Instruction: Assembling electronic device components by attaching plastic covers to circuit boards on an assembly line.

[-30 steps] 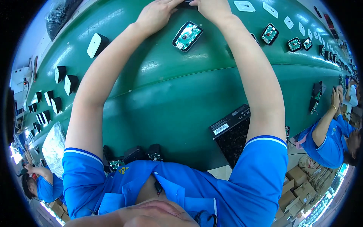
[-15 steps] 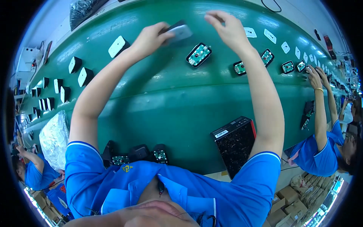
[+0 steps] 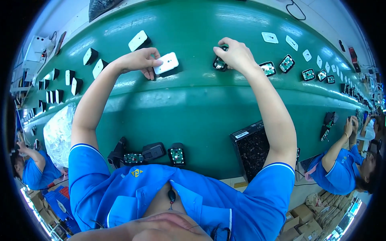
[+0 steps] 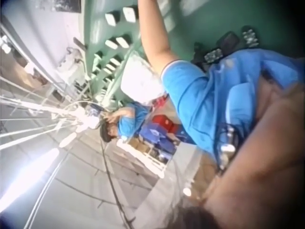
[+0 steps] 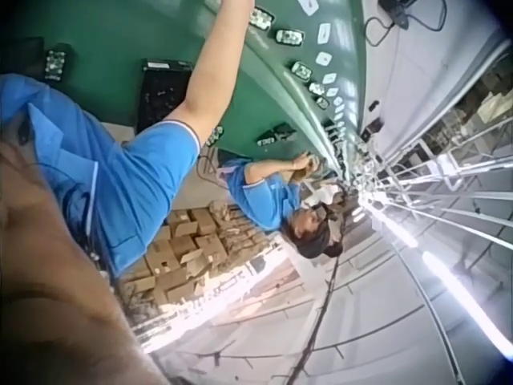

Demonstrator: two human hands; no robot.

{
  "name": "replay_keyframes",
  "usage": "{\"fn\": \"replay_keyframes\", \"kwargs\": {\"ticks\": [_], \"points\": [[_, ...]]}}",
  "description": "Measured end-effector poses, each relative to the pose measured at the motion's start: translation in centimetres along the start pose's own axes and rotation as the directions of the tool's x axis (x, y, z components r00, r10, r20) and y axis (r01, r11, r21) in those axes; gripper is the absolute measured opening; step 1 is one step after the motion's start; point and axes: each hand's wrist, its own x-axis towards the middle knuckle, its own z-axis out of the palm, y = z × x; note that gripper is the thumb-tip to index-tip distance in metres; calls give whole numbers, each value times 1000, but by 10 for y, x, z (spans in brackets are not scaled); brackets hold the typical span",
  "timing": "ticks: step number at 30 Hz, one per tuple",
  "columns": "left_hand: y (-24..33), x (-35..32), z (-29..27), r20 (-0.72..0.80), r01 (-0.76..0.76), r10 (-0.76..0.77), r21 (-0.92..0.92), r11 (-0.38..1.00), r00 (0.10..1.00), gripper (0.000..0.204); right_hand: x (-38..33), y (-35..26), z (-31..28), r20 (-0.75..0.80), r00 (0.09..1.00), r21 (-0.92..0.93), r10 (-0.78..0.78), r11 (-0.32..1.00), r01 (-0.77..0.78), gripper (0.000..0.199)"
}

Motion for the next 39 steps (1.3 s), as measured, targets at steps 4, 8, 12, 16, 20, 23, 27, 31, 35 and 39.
{"fn": "replay_keyframes", "kwargs": {"ticks": [4,8,12,16,20,23,27,31,35,39], "points": [[5,-1,-3,11,21,-22,55,998,1000,21,-27,40,5,-83,979,155,-186,968,197,39],[20,-6,-6,-105,128,-92,424,896,990,24,-77,67,-5,-120,952,316,-282,898,306,41],[50,-11,-4,-312,147,237,835,530,920,31,-129,89,-25,-203,947,330,-248,894,304,38],[118,46,37,-280,-142,580,805,576,765,36,-156,128,-35,-249,955,272,-162,934,230,38],[155,146,90,-208,-181,695,878,442,688,41,-169,152,-34,-243,961,180,-132,968,178,40],[165,218,128,-329,-148,724,848,509,606,45,-174,159,-33,-256,955,96,-153,979,182,42],[181,255,159,-434,-105,704,807,581,562,47,-172,150,-42,-354,890,-41,-286,956,291,44],[166,275,154,-379,-77,814,887,455,441,47,-133,136,-73,-574,742,-36,-346,916,399,44],[136,279,144,-293,-383,908,835,395,299,40,-49,146,-86,-671,646,-67,-364,897,436,37],[131,266,141,-394,-571,897,697,434,201,38,29,148,-80,-617,696,-113,-366,917,382,35]]}}
